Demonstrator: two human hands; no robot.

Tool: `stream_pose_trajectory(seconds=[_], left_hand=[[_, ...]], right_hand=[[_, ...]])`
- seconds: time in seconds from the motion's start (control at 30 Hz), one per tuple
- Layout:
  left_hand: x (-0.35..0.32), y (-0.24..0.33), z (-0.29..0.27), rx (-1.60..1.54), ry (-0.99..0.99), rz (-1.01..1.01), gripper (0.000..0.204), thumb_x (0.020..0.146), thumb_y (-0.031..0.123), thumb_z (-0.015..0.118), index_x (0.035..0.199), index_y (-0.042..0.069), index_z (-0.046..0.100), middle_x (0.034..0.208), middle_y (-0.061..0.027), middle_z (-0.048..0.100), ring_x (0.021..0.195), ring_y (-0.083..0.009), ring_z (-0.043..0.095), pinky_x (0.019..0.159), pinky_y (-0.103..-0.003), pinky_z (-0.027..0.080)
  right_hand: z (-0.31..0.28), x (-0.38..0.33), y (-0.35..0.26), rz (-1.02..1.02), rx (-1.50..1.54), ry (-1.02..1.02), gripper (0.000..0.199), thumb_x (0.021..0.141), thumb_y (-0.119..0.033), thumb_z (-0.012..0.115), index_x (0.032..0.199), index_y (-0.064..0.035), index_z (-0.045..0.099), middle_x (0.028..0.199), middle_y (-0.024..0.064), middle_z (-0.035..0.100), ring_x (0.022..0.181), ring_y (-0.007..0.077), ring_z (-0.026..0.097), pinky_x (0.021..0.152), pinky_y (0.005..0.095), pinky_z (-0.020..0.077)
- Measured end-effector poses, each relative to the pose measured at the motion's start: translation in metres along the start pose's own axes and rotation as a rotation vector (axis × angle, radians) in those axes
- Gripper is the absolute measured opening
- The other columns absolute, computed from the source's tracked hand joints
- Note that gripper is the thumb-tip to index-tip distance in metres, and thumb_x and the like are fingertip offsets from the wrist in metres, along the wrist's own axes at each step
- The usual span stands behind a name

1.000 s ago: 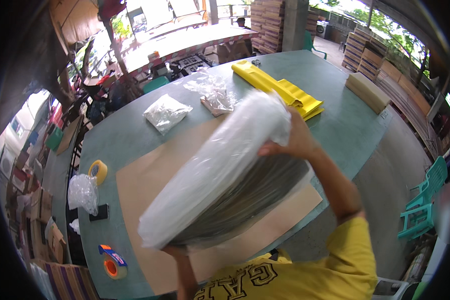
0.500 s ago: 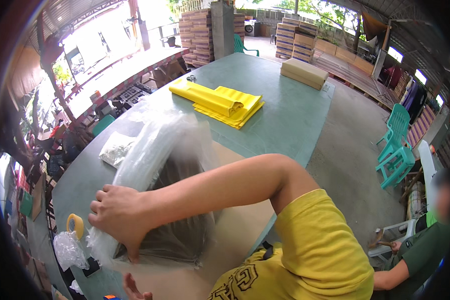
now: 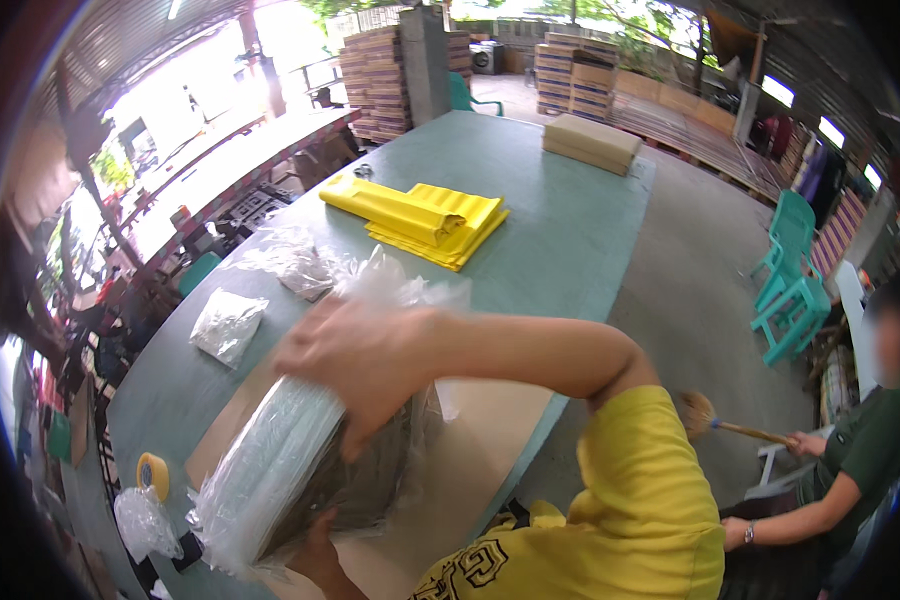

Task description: The person handles a packaged black item, covers it with plastic wrap, then places it on brown paper, folding and taping the paper to secure the wrapping.

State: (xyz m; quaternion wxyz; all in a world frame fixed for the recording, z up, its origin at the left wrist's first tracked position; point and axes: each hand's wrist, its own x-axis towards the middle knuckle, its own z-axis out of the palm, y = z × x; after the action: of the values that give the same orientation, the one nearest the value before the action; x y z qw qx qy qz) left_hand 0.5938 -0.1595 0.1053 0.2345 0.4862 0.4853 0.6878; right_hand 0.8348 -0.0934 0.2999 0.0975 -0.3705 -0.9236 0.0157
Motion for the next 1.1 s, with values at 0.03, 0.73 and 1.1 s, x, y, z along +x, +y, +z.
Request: stream_pose_trajectory(seconds=[0.03, 0.73, 1.1], left_hand=[[0.003, -0.006, -0.007, 0.049, 0.033, 0.056, 0.09, 0.053, 0.001, 0.082, 0.13, -0.003, 0.035, 0.127, -0.0144, 0.045, 0.116, -0.0276, 0.044, 0.103, -0.038, 0.033], [0.032, -0.016, -0.06, -0.024, 0.002, -0.17, 0.104, 0.045, 0.033, 0.091, 0.126, -0.005, 0.038, 0.124, -0.0118, 0.047, 0.113, -0.0259, 0.045, 0.097, -0.04, 0.039], [0.009, -0.03, -0.055, -0.373, 0.219, -0.158, 0.085, 0.08, 0.064, 0.05, 0.138, 0.007, 0.024, 0.137, -0.0068, 0.032, 0.125, -0.0233, 0.032, 0.105, -0.041, 0.025]], right_hand=[[-0.01, -0.011, 0.017, 0.08, -0.015, -0.025, 0.082, 0.055, -0.046, 0.079, 0.119, -0.0041, 0.05, 0.115, 0.0156, 0.054, 0.111, 0.0283, 0.05, 0.096, 0.0417, 0.0389], [0.162, -0.032, 0.042, 0.304, 1.237, 0.813, 0.082, 0.055, -0.036, 0.087, 0.119, 0.0001, 0.051, 0.114, 0.011, 0.056, 0.107, 0.0228, 0.051, 0.093, 0.0356, 0.0418], [0.214, -0.068, 0.038, 0.377, 1.524, 0.585, 0.064, 0.066, -0.027, 0.081, 0.118, -0.0014, 0.053, 0.112, 0.0095, 0.058, 0.104, 0.0199, 0.054, 0.093, 0.032, 0.0428]])
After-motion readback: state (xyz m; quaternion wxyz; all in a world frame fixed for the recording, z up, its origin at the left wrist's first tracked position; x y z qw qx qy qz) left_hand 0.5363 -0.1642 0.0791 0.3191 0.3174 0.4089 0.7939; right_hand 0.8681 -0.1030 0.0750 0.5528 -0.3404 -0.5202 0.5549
